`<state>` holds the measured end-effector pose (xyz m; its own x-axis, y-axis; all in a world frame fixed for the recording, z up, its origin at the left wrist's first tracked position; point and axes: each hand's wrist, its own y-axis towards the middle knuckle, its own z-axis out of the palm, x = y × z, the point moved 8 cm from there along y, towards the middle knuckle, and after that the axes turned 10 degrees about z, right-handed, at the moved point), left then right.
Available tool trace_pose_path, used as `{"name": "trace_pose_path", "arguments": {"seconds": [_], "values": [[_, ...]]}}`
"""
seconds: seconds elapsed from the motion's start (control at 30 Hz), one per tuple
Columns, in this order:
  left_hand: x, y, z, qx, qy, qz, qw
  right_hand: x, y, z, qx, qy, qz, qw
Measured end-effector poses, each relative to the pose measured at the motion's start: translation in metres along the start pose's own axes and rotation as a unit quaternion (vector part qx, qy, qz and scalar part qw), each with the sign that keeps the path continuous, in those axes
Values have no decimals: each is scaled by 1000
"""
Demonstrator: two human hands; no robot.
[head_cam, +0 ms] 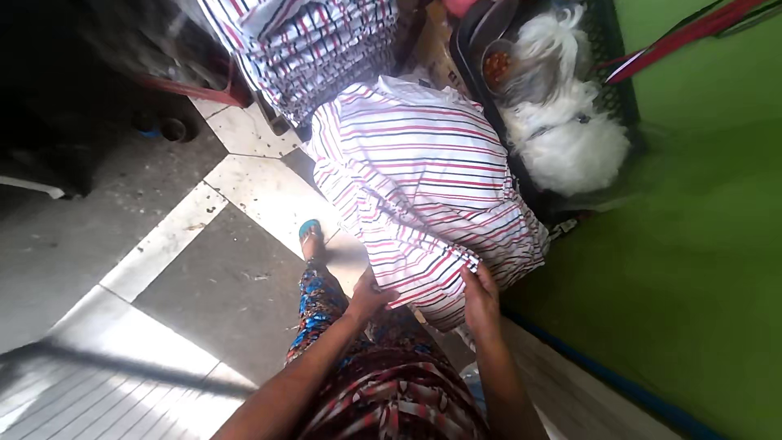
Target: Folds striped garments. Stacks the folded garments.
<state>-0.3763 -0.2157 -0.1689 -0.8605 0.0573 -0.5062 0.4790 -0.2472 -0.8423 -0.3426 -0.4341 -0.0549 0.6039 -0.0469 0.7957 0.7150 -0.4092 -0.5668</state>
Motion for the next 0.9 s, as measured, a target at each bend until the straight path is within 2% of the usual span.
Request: {"name": "trace_pose_path", "arguments": {"seconds": [0.1,0.17,0.23,0.37,0.47,0.53,0.6,0.67,0.73,0.83,0.9], "values": [[0,-12,15,61,-119,-40,990,3,1,0,-5,-3,10,1000],[-1,-10,23,116,-175,-35,977,7,2,2,5,-7,12,1000],[-4,-8,24,138,-187,-11,973,8,2,4,11,-11,16,1000],[-12,-9,1,84,-136,92,983,16,0,-3,-2,-25,-10,1000],[-5,-10,-29,36,-72,152,985,46,-11,-17,-59,-54,-121,989],[0,-16,-44,19,-20,180,983,64,-30,-11,-86,-106,-182,974],[-4,-26,-46,8,-5,203,979,56,-44,15,-54,-180,-197,962],[-15,-39,-36,23,-30,210,977,26,-48,53,52,-255,-181,948],[-28,-52,-21,38,-58,179,981,-3,-50,80,131,-292,-181,930],[-37,-58,-9,41,-97,125,987,-20,-53,84,144,-276,-202,928],[-41,-58,-5,50,-107,120,986,-20,-54,76,129,-252,-220,934]]}}
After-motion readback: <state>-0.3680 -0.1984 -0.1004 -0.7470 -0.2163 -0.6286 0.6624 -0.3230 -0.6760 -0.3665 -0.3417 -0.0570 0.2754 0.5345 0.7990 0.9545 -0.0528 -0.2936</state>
